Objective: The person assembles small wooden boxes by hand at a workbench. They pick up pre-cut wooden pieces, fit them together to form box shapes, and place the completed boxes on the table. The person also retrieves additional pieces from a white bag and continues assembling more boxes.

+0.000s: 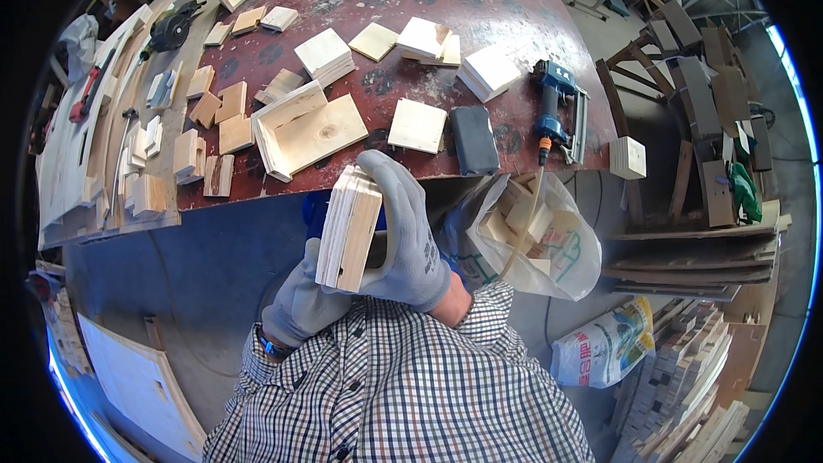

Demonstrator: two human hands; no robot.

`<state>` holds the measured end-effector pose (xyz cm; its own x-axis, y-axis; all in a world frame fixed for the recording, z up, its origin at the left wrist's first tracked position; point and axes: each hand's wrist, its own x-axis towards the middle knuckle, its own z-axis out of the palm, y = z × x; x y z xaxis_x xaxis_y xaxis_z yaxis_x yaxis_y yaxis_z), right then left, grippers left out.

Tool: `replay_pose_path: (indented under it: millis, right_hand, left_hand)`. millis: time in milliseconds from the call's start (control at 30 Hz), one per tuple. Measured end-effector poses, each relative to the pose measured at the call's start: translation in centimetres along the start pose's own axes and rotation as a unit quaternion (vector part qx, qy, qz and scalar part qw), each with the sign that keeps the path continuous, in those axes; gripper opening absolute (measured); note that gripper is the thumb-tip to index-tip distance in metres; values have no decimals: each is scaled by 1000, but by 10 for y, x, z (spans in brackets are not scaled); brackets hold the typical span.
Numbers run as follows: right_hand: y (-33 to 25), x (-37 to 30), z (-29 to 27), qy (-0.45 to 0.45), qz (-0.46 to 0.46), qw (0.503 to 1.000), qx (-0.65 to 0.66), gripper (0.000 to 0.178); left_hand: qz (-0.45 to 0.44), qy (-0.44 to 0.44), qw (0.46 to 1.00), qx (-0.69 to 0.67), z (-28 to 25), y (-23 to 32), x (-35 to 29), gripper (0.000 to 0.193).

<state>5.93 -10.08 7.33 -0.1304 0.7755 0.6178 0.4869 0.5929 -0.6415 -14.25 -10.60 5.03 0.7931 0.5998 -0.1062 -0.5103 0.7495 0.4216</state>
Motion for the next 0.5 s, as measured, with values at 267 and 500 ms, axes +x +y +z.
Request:
replay_pose_path:
  millis: [267,500]
  right_hand:
    - [3,0,1,10,-16,1000,7,144]
    - [36,-57,-7,108,198,964,142,119]
  left_hand:
    - [2,36,998,41,0,-2,-2,59]
    - [31,95,923,372,1,16,-3,64]
